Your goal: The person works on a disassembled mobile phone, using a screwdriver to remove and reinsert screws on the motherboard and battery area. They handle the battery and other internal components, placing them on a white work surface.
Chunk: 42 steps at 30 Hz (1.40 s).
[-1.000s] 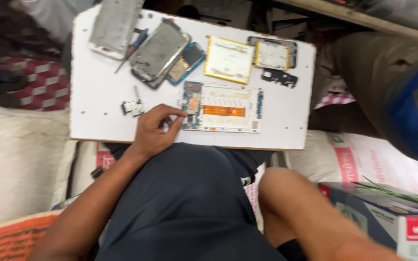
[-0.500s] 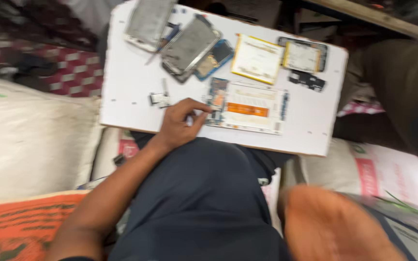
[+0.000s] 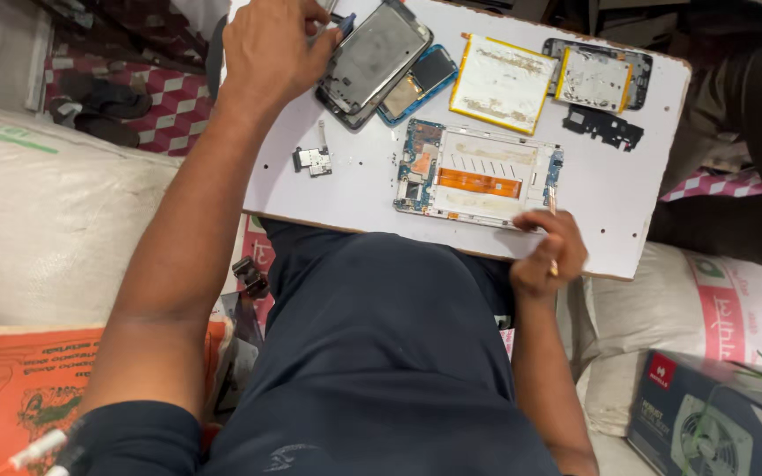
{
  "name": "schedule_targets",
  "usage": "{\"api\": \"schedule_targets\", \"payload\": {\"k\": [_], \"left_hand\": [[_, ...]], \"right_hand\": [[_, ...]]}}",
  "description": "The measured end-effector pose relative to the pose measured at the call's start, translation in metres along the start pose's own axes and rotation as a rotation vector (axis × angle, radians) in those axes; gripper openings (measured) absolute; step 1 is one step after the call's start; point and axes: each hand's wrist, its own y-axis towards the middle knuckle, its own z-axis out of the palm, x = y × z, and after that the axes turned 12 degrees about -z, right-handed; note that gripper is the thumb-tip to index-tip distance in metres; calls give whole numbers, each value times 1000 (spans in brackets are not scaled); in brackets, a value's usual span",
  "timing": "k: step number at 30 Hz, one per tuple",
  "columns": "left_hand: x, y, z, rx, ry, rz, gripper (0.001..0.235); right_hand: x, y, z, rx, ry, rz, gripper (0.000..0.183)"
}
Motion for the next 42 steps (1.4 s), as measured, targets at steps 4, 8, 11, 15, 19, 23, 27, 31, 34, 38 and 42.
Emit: {"api": "schedule_targets", "payload": {"k": [4,8,11,15,19,23,27,31,34,38,42], "left_hand": [[3,1,11,-31,-27,21,18],[7,6,15,61,-72,-55,21],[4,11,16,62,-66,-58,23],[1,11,17,28,-19,-67,17],[1,8,16,84,4,-173,22],[0,2,4,52,-83,-166,23],[2,-7,-10,19,-332,-186,22],[1,-7,2,1,-237,-147,15],[-2,-5,15,17,-145,-80,16],[2,-17,20,-35,-259,-59,7],[-3,-35,11,-83,-289,5,14]], "right_hand": [[-2,3,14,28,42,41,53],[-2,1,14,29,59,93,54],[-3,0,13,33,70,127,56],[-4,-3,13,38,89,156,56],[-4,-3,13,42,91,166,56],[-4,-2,14,47,77,162,57],[-6,-2,12,41,126,133,58],[-6,-3,13,58,141,141,59],[-7,-1,15,51,148,160,60],[-10,-5,14,52,140,154,63],[-10,-8,13,23,203,140,65]]}}
